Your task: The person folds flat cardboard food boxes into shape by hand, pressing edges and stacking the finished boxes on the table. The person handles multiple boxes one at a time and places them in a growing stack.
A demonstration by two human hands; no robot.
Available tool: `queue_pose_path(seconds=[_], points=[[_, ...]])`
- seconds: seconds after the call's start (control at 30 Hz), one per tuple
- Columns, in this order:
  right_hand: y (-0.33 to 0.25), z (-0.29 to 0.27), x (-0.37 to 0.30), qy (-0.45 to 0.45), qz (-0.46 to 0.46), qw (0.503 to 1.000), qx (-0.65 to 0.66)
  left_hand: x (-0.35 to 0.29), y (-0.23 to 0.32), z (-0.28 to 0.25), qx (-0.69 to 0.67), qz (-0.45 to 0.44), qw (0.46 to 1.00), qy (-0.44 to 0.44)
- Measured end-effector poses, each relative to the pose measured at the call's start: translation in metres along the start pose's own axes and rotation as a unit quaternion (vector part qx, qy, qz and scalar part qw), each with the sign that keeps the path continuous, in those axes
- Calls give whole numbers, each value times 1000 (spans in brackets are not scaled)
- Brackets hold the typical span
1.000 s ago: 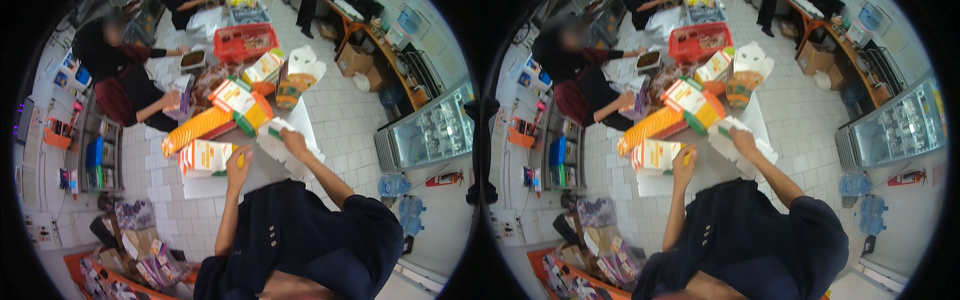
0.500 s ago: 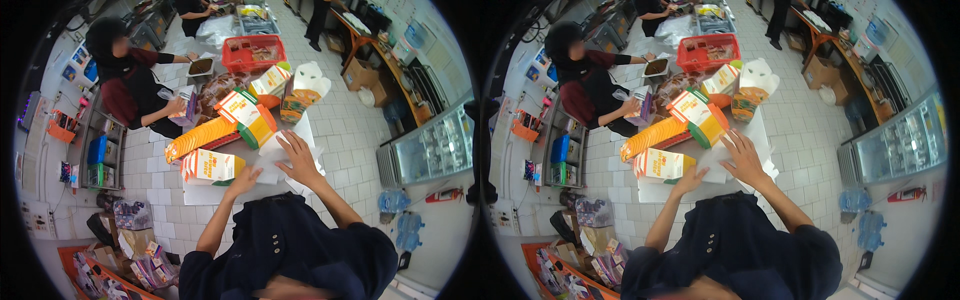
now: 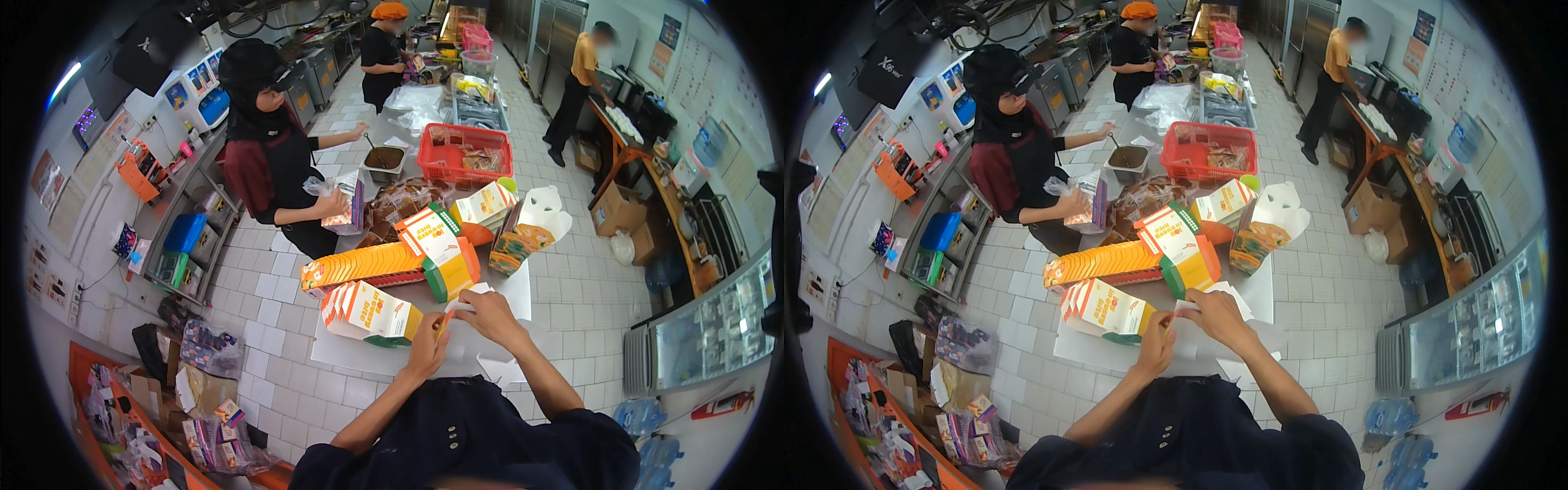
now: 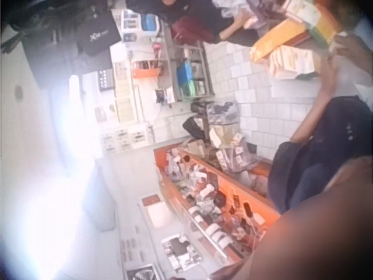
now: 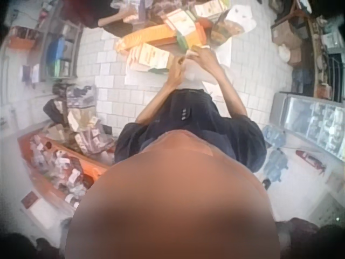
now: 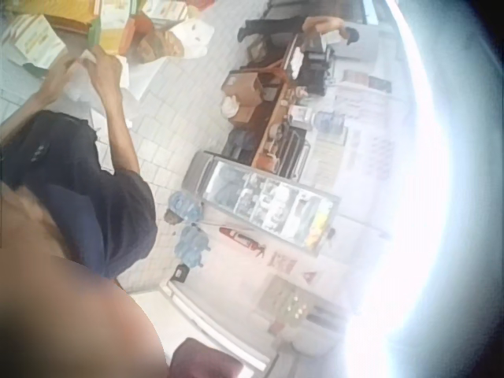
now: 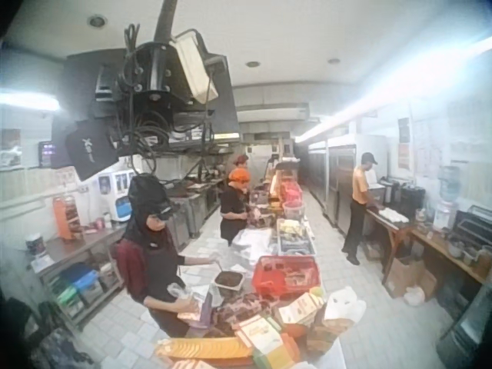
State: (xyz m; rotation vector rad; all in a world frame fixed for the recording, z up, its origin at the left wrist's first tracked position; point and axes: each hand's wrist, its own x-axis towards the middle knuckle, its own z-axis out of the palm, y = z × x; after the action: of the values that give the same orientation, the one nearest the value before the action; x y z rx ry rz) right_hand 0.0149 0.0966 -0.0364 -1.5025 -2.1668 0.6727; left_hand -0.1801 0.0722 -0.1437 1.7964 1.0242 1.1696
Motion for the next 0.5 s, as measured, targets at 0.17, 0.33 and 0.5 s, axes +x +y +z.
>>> queue_pose_path(seconds=[0.17,0.33,0.5], points=[[20,-5,5,-80,-84,987,112,3,13,-37,-83,-19,992,-90],[28,-5,4,-118,-63,974,185,-2,10,-45,-208,-37,964,-161],[16,24,4,6,14,974,224,6,12,-25,-118,1,993,-6]])
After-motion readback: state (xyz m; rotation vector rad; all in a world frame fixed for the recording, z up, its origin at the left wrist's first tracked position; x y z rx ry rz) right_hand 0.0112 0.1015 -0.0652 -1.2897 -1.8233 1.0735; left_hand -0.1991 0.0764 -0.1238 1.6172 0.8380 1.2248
